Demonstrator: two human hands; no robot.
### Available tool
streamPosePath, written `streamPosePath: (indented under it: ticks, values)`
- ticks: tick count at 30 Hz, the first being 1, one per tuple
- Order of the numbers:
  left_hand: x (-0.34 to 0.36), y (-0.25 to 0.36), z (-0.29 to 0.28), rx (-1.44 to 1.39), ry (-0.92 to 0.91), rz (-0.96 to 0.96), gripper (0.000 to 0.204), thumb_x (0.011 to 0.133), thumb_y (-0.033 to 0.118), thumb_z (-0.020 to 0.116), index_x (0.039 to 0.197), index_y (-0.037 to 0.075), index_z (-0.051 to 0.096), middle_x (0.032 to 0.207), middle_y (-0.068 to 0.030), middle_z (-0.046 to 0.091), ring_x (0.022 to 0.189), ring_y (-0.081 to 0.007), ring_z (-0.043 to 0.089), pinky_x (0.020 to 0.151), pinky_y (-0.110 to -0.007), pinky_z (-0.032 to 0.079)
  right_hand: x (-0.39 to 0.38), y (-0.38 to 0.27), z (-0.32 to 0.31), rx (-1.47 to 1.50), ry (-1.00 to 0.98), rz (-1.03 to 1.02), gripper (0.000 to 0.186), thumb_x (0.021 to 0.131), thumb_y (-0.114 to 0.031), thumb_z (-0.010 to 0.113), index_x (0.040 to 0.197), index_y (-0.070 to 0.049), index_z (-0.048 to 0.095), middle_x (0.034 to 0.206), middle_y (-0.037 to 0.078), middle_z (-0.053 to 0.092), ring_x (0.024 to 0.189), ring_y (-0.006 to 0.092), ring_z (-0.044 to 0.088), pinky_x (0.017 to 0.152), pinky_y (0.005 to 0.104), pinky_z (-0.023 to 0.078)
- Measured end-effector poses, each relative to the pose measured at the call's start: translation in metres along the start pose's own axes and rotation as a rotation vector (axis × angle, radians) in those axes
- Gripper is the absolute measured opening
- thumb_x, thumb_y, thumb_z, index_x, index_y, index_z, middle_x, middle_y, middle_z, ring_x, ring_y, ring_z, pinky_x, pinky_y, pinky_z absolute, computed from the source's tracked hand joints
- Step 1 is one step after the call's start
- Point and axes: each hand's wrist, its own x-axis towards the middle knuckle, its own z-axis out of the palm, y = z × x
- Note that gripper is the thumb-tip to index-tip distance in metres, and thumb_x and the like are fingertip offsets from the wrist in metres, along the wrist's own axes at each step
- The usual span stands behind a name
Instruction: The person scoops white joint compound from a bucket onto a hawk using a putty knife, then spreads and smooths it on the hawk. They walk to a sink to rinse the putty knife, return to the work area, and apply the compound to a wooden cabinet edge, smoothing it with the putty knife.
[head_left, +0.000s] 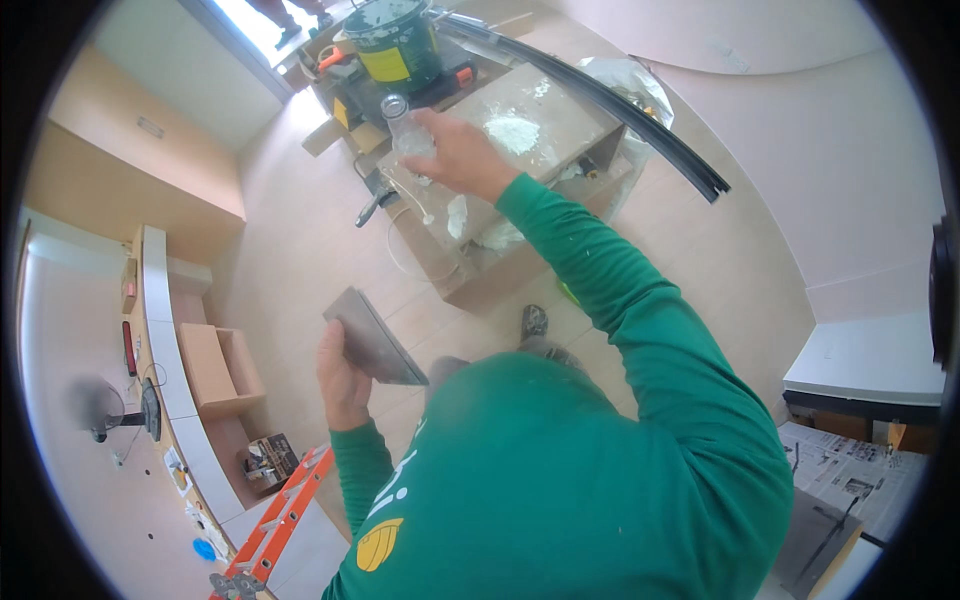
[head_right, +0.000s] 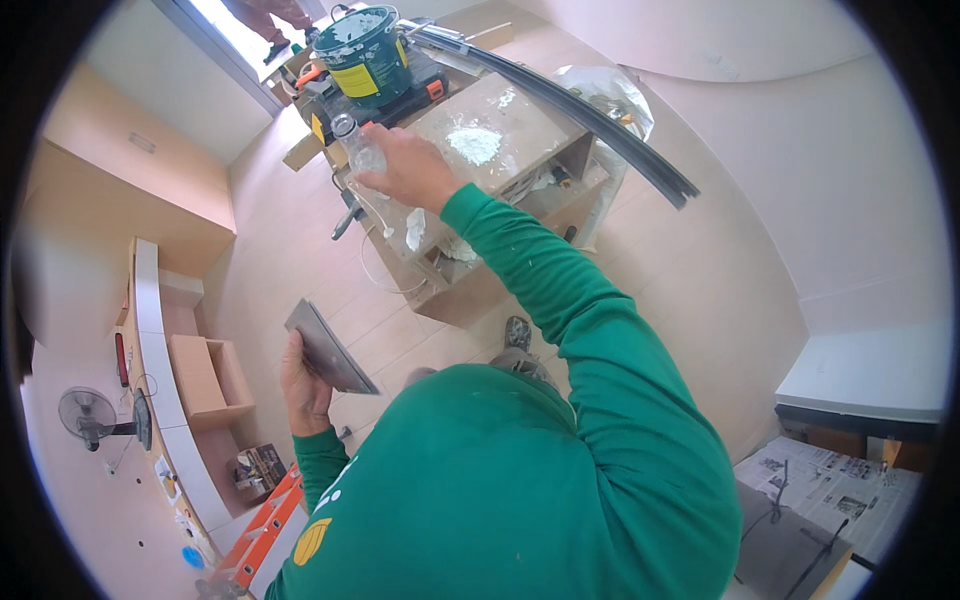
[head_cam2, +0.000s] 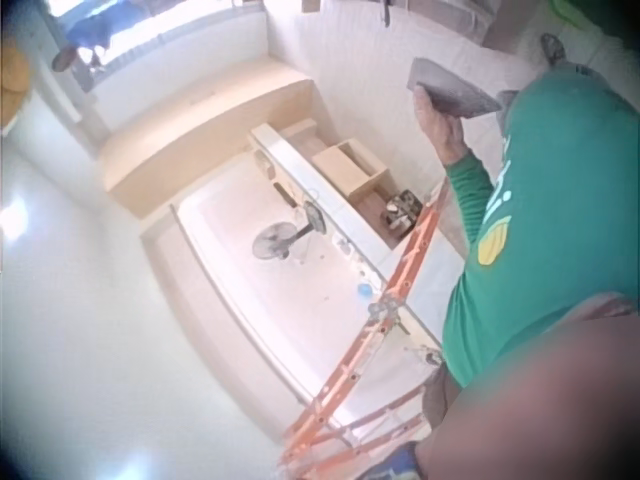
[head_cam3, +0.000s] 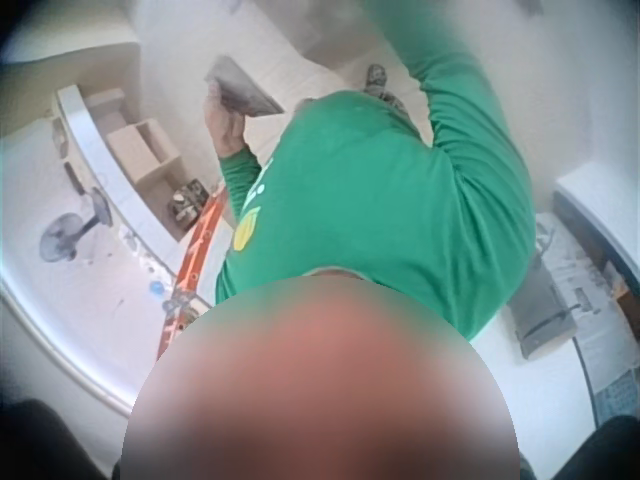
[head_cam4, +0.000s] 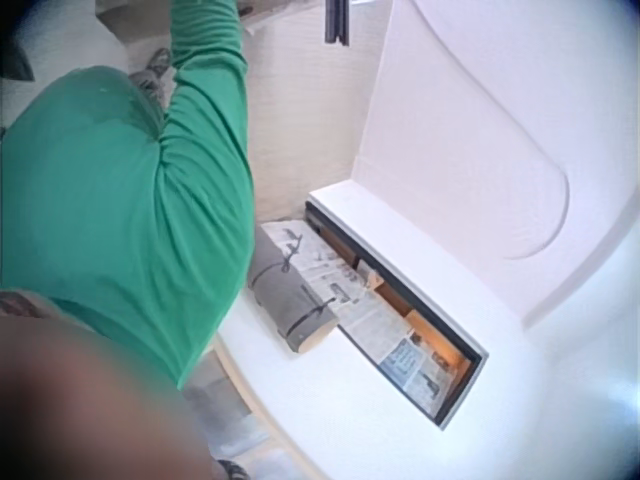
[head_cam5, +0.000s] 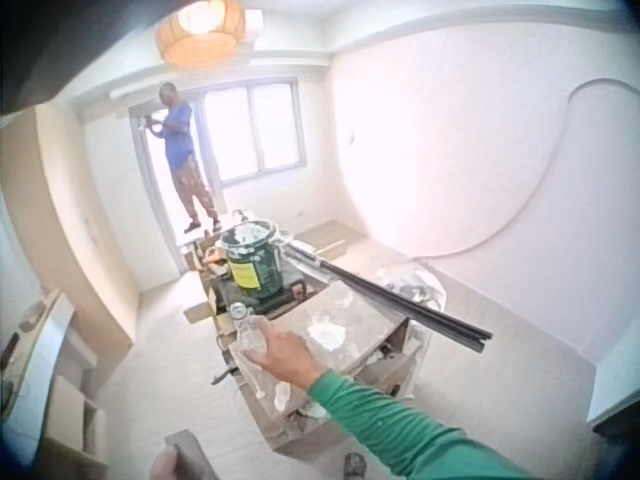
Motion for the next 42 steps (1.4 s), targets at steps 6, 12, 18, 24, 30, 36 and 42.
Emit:
streamPosePath:
  ticks: [6,12,18,24,30,36,42]
  values:
    - [0.061,0.024,0.046,0.011,-0.077,0.055,0.043,0.105,0.031,0.062,0.135,0.0,0.06,0.132,-0.0101,0.066,0.122,-0.021,0.062,0.107,-0.04,0.049,0.007,0.006,0.003,-0.004,0.013,-0.012,0.061,0.088,-0.041,0.077,0.136,-0.01,0.057,0.117,0.02,0.067,0.109,0.0403,0.065,0.091,0.0489,0.053]
    - [0.124,0.044,0.071,0.36,-0.331,0.057,0.033,0.105,0.024,0.062,0.122,-0.004,0.068,0.117,-0.0099,0.072,0.104,-0.0176,0.068,0.094,-0.033,0.054,-0.012,-0.006,-0.015,0.053,0.128,0.06,0.062,0.09,-0.038,0.076,0.139,-0.006,0.057,0.116,0.018,0.067,0.105,0.0322,0.066,0.091,0.0407,0.054]
    - [0.149,0.019,0.088,0.211,-0.498,0.012,0.026,0.104,0.019,0.065,0.115,-0.004,0.073,0.103,-0.0051,0.074,0.087,-0.0104,0.064,0.077,-0.025,0.051,-0.089,-0.044,-0.037,0.943,-0.24,0.497,0.05,0.102,-0.029,0.067,0.143,-0.003,0.055,0.115,0.003,0.067,0.099,0.0128,0.062,0.088,0.0298,0.051]
    - [0.164,0.012,0.096,0.257,-0.523,0.056,0.03,0.104,0.023,0.067,0.118,-0.003,0.072,0.103,-0.0038,0.073,0.091,-0.0103,0.064,0.081,-0.025,0.05,-0.117,-0.044,-0.037,0.684,-0.107,0.75,0.041,0.103,-0.025,0.066,0.135,0.001,0.061,0.107,-0.001,0.066,0.096,0.0081,0.058,0.086,0.027,0.049]
    - [0.184,0.036,0.076,0.143,-0.539,0.021,0.033,0.105,0.022,0.064,0.124,-0.004,0.068,0.11,-0.0072,0.073,0.097,-0.0145,0.067,0.088,-0.029,0.053,-0.114,-0.023,-0.103,0.506,0.439,0.626,0.032,0.097,-0.009,0.061,0.129,-0.003,0.061,0.106,-0.002,0.063,0.099,0.0084,0.056,0.088,0.0262,0.046]
    - [0.177,0.045,0.058,0.168,-0.494,0.01,0.024,0.108,0.018,0.058,0.12,0.001,0.07,0.113,-0.0044,0.073,0.098,-0.0122,0.067,0.09,-0.028,0.053,-0.059,0.0,-0.157,0.89,0.34,0.39,0.05,0.096,-0.024,0.056,0.141,-0.002,0.052,0.107,0.005,0.066,0.08,0.0141,0.058,0.071,0.0256,0.048]
    - [0.168,0.041,0.018,0.15,-0.217,0.119,0.028,0.107,0.019,0.059,0.122,-0.002,0.068,0.108,-0.0041,0.072,0.096,-0.012,0.066,0.088,-0.028,0.052,-0.122,-0.023,-0.093,1.351,0.037,0.845,0.086,0.099,-0.07,0.04,0.155,-0.004,0.042,0.118,0.011,0.065,0.084,0.015,0.06,0.069,0.0255,0.049]
